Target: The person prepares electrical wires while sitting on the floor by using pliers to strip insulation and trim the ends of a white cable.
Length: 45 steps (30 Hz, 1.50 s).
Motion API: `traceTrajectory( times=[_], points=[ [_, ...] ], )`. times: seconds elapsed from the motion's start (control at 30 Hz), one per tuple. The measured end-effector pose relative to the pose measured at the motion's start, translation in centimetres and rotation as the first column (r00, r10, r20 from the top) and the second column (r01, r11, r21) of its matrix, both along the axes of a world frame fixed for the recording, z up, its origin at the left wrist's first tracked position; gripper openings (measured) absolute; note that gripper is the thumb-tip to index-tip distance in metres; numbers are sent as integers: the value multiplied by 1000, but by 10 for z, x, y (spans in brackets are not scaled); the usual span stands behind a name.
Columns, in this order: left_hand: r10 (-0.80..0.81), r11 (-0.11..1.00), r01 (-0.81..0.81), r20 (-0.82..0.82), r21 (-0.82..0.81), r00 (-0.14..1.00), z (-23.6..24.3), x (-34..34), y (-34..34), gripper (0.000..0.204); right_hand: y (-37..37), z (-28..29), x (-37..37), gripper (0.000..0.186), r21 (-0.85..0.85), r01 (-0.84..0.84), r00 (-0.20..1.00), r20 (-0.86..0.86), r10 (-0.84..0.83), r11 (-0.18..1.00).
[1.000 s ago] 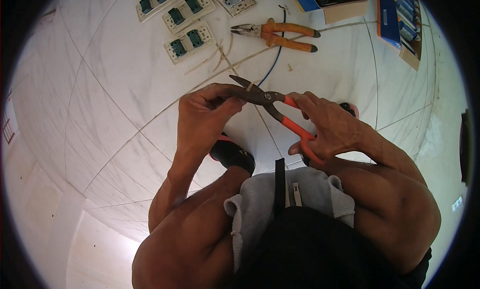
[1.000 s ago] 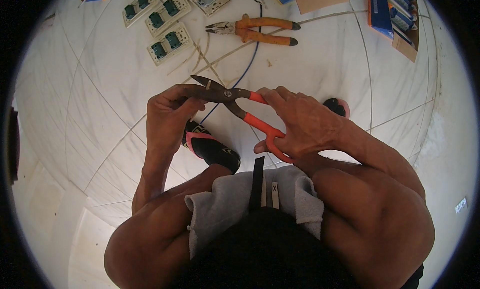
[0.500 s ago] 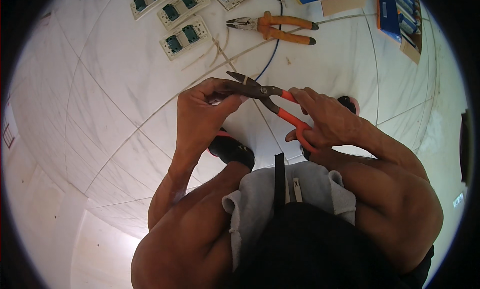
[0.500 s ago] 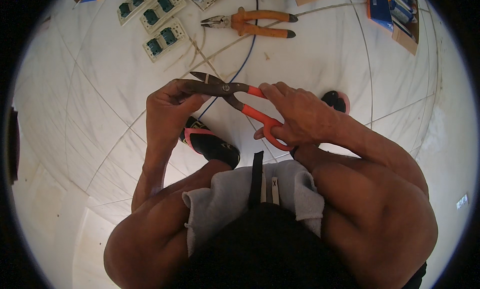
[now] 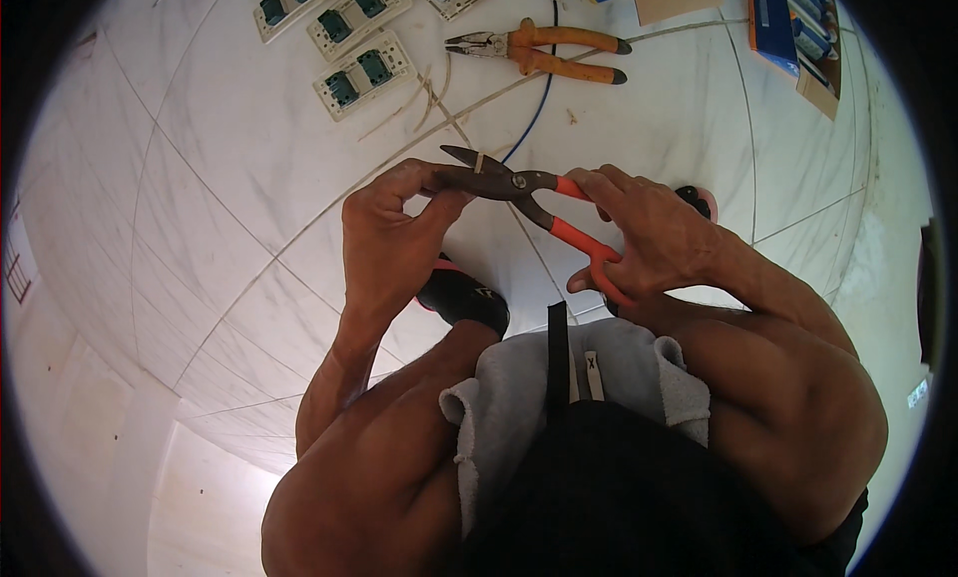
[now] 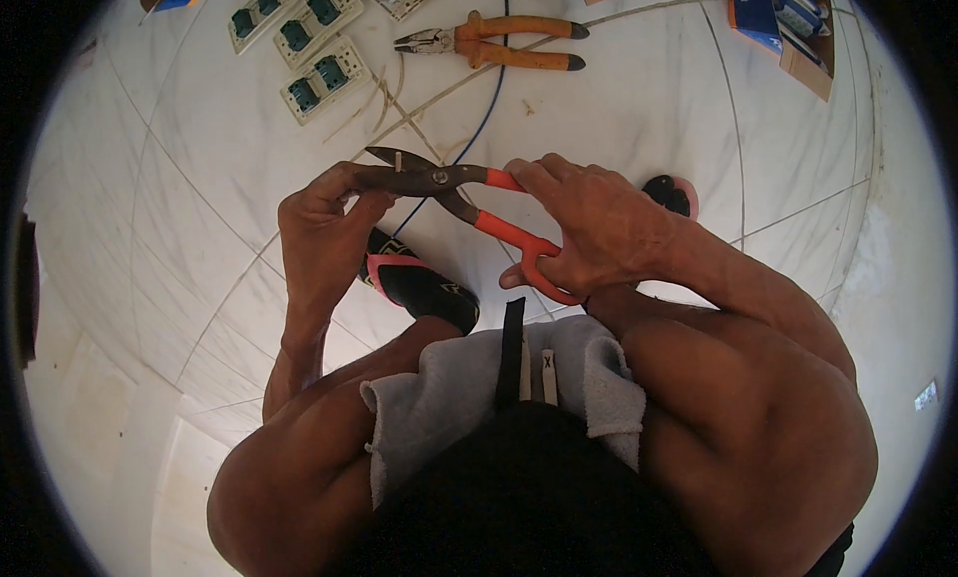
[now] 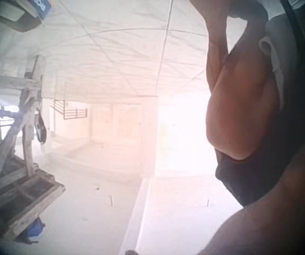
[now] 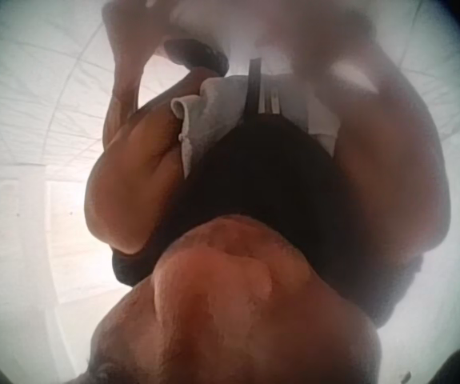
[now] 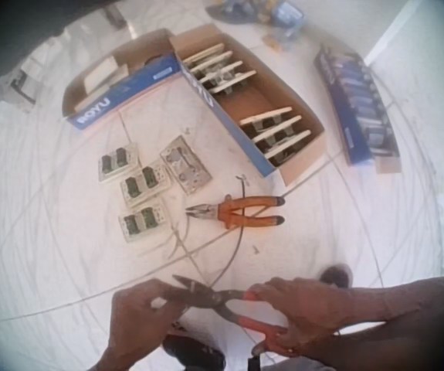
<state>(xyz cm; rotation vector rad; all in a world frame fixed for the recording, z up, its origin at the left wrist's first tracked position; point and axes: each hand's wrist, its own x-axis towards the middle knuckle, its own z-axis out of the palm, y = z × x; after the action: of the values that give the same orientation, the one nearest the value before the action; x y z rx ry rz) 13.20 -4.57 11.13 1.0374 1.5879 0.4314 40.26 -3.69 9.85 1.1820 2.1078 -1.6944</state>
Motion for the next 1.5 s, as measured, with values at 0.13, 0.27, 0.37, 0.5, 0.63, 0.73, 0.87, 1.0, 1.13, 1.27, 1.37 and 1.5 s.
traceTrajectory(
  times=[0.13,0.27,0.37,0.5,0.63,0.73,0.87,1.0,1.13,1.27,1.37,1.5],
  points=[
    [-4,999,6,56,-47,998,-4,-2,-1,16,-1,-1,2,72,-23,-7,999,32,8,1000],
    [29,999,-25,109,-42,994,-6,-3,-2,16,-3,-5,4,71,-39,1,1000,27,0,999],
    [-21,1000,21,-4,0,1000,-2,1,-2,17,-5,-4,3,71,-55,16,999,35,-14,998],
    [-42,999,42,-106,1,994,3,3,0,15,-2,-1,0,72,-104,36,999,29,-33,994],
    [-31,999,33,-71,23,997,2,2,-1,15,-2,-1,2,73,-53,42,999,-16,-43,998],
    [-9,999,9,-8,33,1000,1,1,-2,15,-1,-4,2,73,-6,12,1000,-25,-12,1000],
    [0,1000,-2,128,12,992,-3,-3,-4,17,1,-3,0,74,-33,-14,1000,10,14,999],
    [70,997,-62,278,-38,958,-8,-4,-6,18,-1,-3,1,74,-38,-8,1000,6,8,999],
    [6,996,21,291,-90,957,-6,-6,-1,21,2,1,1,74,-54,-2,1000,6,2,999],
    [41,992,6,378,-123,925,-7,-10,-4,21,3,1,1,73,-40,-28,1000,-1,28,999],
    [57,988,9,423,-153,904,-10,-11,-5,18,-3,-4,3,72,-34,-36,999,14,37,999],
    [82,983,11,493,-182,866,-18,-12,-7,18,-7,-10,6,73,-38,-44,999,18,44,998]
  ],
)
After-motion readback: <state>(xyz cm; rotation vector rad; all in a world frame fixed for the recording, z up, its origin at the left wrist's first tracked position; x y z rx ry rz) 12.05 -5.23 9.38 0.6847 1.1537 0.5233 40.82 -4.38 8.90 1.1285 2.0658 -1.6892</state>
